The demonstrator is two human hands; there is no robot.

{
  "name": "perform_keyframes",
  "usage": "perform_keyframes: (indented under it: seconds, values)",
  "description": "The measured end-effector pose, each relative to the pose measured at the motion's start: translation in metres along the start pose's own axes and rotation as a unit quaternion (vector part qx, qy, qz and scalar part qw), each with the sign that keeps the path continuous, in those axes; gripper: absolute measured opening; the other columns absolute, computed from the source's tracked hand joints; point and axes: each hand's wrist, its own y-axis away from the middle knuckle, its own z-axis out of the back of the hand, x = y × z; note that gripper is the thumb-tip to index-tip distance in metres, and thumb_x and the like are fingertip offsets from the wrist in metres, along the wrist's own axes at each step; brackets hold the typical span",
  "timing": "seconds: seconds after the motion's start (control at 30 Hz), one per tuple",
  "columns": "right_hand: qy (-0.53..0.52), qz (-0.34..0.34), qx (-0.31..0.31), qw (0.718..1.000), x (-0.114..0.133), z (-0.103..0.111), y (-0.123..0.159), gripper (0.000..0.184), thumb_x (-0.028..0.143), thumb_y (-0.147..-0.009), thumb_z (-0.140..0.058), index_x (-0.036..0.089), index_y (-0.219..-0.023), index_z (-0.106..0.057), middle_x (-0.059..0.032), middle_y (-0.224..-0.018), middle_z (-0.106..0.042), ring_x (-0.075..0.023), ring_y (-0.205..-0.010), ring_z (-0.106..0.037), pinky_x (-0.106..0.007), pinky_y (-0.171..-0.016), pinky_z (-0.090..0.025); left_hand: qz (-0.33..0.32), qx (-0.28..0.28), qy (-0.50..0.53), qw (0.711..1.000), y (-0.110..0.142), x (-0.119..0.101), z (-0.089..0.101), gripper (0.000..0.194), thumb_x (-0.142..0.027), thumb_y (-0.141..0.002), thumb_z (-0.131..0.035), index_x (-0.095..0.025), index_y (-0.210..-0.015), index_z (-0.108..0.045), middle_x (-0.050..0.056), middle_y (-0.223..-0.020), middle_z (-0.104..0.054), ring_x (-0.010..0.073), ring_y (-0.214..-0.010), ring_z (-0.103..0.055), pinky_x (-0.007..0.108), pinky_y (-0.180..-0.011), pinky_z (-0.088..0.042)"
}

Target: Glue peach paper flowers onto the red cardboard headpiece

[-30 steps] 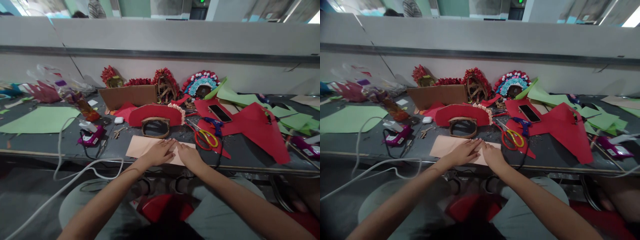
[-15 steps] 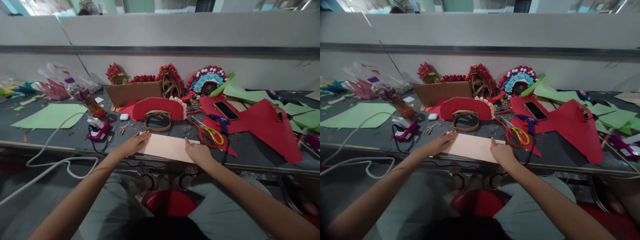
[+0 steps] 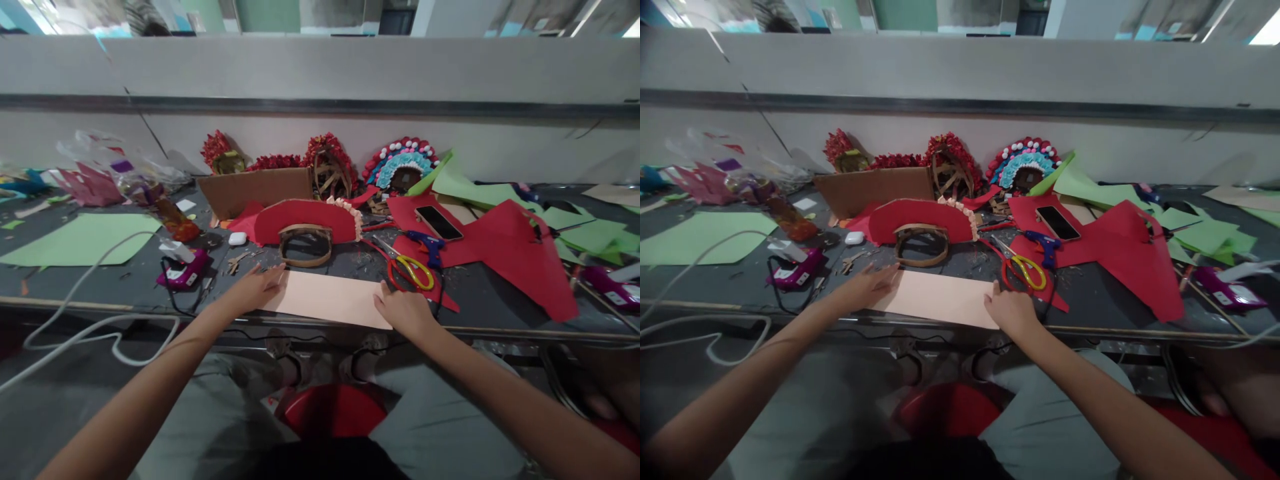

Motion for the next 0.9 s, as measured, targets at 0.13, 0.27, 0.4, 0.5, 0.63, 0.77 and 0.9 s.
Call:
perform_keyframes:
  seconds: [0.13,0.27,0.4,0.5,0.63,0.77,0.9]
  values:
    - [-0.022,-0.007,-0.011,1.0,-0.003,0.006,-0.002,0.049,0.038,-0.09,-0.033,0.005,-0.118,-0.055,-0.0175,-0.072,-0.068,-0.0287,-0.071,-0.067,-0.036,-0.058,-0.048,0.017,-0.023,-0.045,0.999,0.002,-0.004,0.005,0.049,-0.037,-0.086,-0.04,-0.013,-0.128,-0.047,0.014,-0.129,-0.053,0.0274,-0.111,-0.057,0.047,-0.108,-0.02]
    - [-0.052,-0.006,-0.012,0.999,-0.01,0.011,-0.005,0.046,0.041,-0.088,-0.038,0.007,-0.103,-0.062,-0.0163,-0.071,-0.068,-0.0288,-0.071,-0.067,-0.035,-0.059,-0.049,0.022,-0.037,-0.074,0.996,-0.004,-0.005,0.017,0.042,-0.037,-0.08,-0.05,-0.016,-0.116,-0.059,0.014,-0.121,-0.06,0.0305,-0.117,-0.05,0.049,-0.107,-0.02]
    - [-0.1,0.067,-0.018,0.993,-0.019,0.014,-0.015,0.035,0.034,-0.087,-0.044,0.015,-0.114,-0.057,-0.0135,-0.105,-0.063,-0.0217,-0.095,-0.062,-0.028,-0.072,-0.047,-0.016,0.01,-0.028,0.999,-0.017,-0.006,0.034,0.041,-0.03,-0.075,-0.052,-0.02,-0.114,-0.06,0.01,-0.121,-0.061,0.0273,-0.112,-0.054,0.041,-0.097,-0.037]
    - [-0.136,0.133,-0.011,0.982,-0.025,0.013,-0.029,0.035,0.03,-0.084,-0.052,0.017,-0.117,-0.055,-0.0099,-0.114,-0.058,-0.0167,-0.104,-0.057,-0.023,-0.082,-0.043,-0.028,0.035,-0.009,0.999,-0.031,-0.008,0.043,0.038,-0.027,-0.072,-0.053,-0.022,-0.108,-0.063,0.008,-0.11,-0.066,0.0246,-0.095,-0.063,0.033,-0.081,-0.047]
    - [-0.151,0.177,0.0,0.972,-0.028,0.022,-0.046,0.027,0.023,-0.078,-0.058,0.014,-0.104,-0.06,-0.0087,-0.099,-0.064,-0.0181,-0.092,-0.061,-0.025,-0.076,-0.043,-0.034,0.042,-0.001,0.999,-0.043,-0.01,0.06,0.021,-0.026,-0.073,-0.049,-0.021,-0.08,-0.068,0.005,-0.081,-0.071,0.0199,-0.069,-0.063,0.028,-0.063,-0.048]
    - [-0.148,0.226,-0.021,0.963,-0.038,0.054,-0.042,0.013,0.016,-0.082,-0.052,0.016,-0.084,-0.064,-0.0061,-0.087,-0.065,-0.0175,-0.084,-0.059,-0.028,-0.074,-0.042,-0.041,-0.025,0.008,0.999,-0.021,-0.009,0.094,0.028,-0.028,-0.082,-0.039,-0.02,-0.082,-0.066,0.005,-0.089,-0.068,0.0178,-0.082,-0.06,0.028,-0.076,-0.046]
    - [-0.133,0.285,-0.267,0.911,-0.053,0.07,-0.009,0.018,0.019,-0.087,-0.046,0.017,-0.089,-0.064,-0.0076,-0.09,-0.065,-0.0198,-0.086,-0.056,-0.033,-0.079,-0.04,-0.028,-0.27,-0.009,0.962,0.032,-0.007,0.099,0.02,-0.033,-0.085,-0.046,-0.024,-0.083,-0.064,0.001,-0.088,-0.067,0.0171,-0.084,-0.059,0.032,-0.082,-0.046]
